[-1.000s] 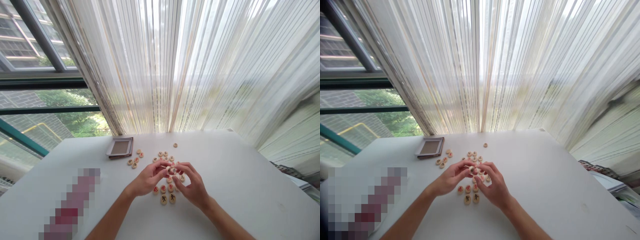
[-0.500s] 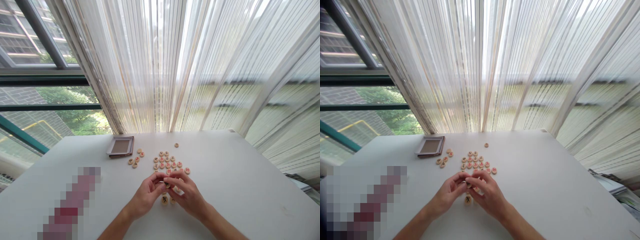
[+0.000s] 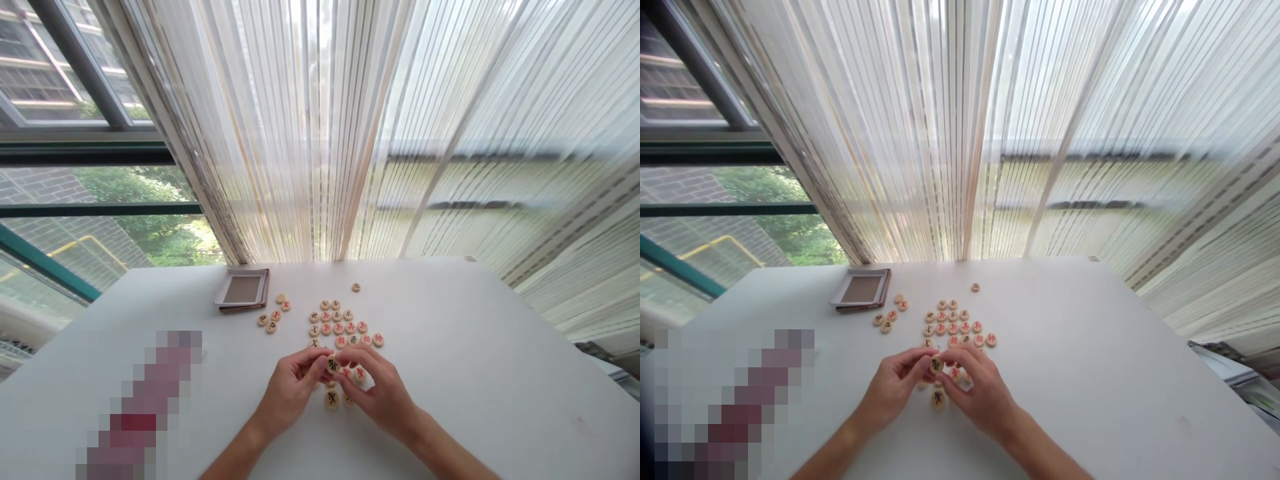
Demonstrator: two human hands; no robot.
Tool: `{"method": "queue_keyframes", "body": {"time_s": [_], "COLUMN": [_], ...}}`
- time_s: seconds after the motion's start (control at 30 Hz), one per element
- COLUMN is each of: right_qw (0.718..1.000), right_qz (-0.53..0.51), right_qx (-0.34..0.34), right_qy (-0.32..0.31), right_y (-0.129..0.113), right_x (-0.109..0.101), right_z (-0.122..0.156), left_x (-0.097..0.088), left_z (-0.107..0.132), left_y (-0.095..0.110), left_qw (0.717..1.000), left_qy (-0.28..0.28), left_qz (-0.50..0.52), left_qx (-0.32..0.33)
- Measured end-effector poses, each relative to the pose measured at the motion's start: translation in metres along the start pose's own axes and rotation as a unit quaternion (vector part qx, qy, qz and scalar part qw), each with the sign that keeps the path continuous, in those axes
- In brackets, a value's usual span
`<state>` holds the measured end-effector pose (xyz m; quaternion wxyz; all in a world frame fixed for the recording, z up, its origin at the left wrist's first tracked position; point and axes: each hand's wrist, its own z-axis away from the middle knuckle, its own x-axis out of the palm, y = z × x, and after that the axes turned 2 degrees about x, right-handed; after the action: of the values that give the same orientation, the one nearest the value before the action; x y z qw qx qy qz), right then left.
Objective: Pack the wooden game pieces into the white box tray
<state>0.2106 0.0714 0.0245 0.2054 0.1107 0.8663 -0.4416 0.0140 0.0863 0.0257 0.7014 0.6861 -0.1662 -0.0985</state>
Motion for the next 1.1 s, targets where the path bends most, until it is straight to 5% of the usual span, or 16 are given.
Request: {"method": "queue_keyframes", "body": {"time_s": [0.43, 0.8, 1.1], "right_qw": [0.999, 0.995, 0.988], "right_qz": [-0.020, -0.082, -0.116], "right_qx": [0.035, 0.062, 0.100], "right_qy": [-0.001, -0.004, -0.010], "right_y": [-0.002, -0.009, -0.011], "right_x": [0.001, 0.003, 0.001], "right_z": [0.000, -0.002, -0.001], "left_x": [0.005, 0.002, 0.001], "left_z": [0.009, 0.013, 0.012], "left_y": [0.005, 0.013, 0.000], "left_qw": [0.998, 0.985, 0.974], "left_qy": [-0.055, -0.063, -0.038], "left_qz": [0.018, -0.131, -0.184], "left_qx": [0.026, 0.090, 0.123]}}
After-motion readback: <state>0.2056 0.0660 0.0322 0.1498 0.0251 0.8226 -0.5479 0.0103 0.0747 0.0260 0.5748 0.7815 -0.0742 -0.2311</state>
